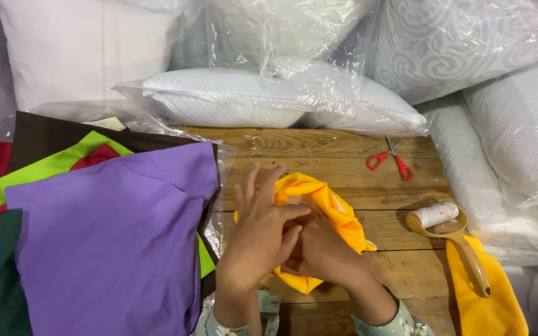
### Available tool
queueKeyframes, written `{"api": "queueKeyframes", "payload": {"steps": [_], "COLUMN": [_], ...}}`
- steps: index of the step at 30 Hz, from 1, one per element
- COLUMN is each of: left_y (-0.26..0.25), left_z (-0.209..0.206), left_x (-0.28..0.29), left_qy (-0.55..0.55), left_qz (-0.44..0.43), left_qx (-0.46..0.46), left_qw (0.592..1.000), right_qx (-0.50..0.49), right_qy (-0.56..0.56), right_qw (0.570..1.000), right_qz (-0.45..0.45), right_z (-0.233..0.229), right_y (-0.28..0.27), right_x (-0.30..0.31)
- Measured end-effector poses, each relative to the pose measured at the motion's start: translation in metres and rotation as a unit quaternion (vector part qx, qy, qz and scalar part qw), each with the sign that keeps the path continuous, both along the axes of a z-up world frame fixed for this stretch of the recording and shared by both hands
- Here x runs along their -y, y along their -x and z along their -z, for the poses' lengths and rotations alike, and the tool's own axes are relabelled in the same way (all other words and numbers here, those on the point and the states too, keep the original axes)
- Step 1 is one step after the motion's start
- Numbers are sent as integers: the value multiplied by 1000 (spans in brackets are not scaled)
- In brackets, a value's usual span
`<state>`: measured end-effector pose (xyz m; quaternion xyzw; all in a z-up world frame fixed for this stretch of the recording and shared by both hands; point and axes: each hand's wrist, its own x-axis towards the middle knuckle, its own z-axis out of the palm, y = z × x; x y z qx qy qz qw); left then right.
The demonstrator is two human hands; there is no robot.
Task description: Stuffing a yellow fabric pouch with white fiberfill material at a workshop table.
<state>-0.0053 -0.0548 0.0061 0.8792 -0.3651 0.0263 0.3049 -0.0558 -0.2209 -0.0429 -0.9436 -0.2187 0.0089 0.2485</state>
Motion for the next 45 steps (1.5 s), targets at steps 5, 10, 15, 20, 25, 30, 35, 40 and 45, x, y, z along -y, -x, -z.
{"api": "queueKeyframes", "payload": {"steps": [5,10,15,20,25,30,35,40,45], "left_y": [-27,-43,-11,2,0,1,3,24,80], "left_z": [41,58,41,6,12,23,13,-15,-33], "left_x": [13,9,1,-7,-13,-23,-23,-26,-37], "left_qy": [-59,-130,-59,-101,-23,38,1,116,230], "left_qz": [-49,-91,-119,-61,-46,-10,-47,-58,-85], "left_qx": [-222,-252,-108,-187,-142,-63,-31,97,168], "left_qw": [972,955,985,975,988,997,998,987,955], "right_qx": [-73,-172,-133,45,72,40,129,294,360], "right_qy": [30,191,324,48,119,129,-49,-87,-140], "right_qw": [997,955,895,989,990,990,987,928,895], "right_qz": [26,147,276,132,33,27,84,211,222], "right_z": [19,21,2,-48,19,24,-34,-71,-56], "right_y": [2,8,30,59,36,24,60,104,140], "right_x": [22,55,67,52,26,18,37,48,59]}}
